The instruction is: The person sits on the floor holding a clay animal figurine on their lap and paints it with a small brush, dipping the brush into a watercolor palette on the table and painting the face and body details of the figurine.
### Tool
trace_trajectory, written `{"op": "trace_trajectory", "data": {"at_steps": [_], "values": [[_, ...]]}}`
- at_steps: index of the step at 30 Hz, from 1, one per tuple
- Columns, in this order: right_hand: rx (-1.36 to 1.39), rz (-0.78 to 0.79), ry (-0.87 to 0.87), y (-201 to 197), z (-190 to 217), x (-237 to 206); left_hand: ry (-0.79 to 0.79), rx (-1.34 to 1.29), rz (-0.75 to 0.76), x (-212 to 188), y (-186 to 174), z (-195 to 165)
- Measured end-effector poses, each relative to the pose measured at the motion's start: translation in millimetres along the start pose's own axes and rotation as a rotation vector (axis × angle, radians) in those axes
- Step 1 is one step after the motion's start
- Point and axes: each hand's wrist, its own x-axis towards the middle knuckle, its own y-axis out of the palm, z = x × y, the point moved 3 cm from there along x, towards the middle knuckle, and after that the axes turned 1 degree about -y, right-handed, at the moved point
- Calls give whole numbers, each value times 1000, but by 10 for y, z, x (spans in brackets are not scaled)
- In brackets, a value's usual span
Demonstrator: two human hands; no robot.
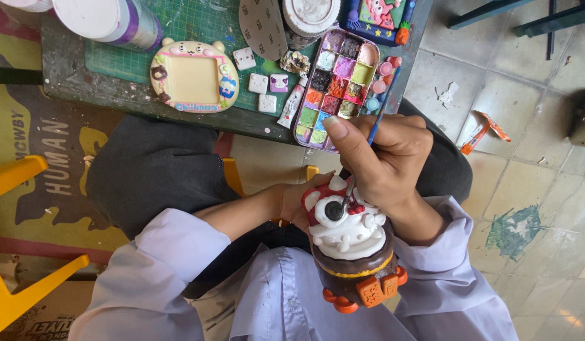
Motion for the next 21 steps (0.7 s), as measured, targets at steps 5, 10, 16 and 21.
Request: {"op": "trace_trajectory", "data": {"at_steps": [5, 10, 16, 21], "values": [[-5, -2, 1, -14, -24, -5, -12, 1, 2, 5, -17, 4], [230, -16, 39, -73, -97, -46, -16, 3, -1, -5, -34, 2], [394, -139, -205, -140, -142, -112, -11, 3, 0, 29, -27, -19], [454, -176, -445, -232, -36, -173, 4, -3, 0, 27, -22, -28]]}}
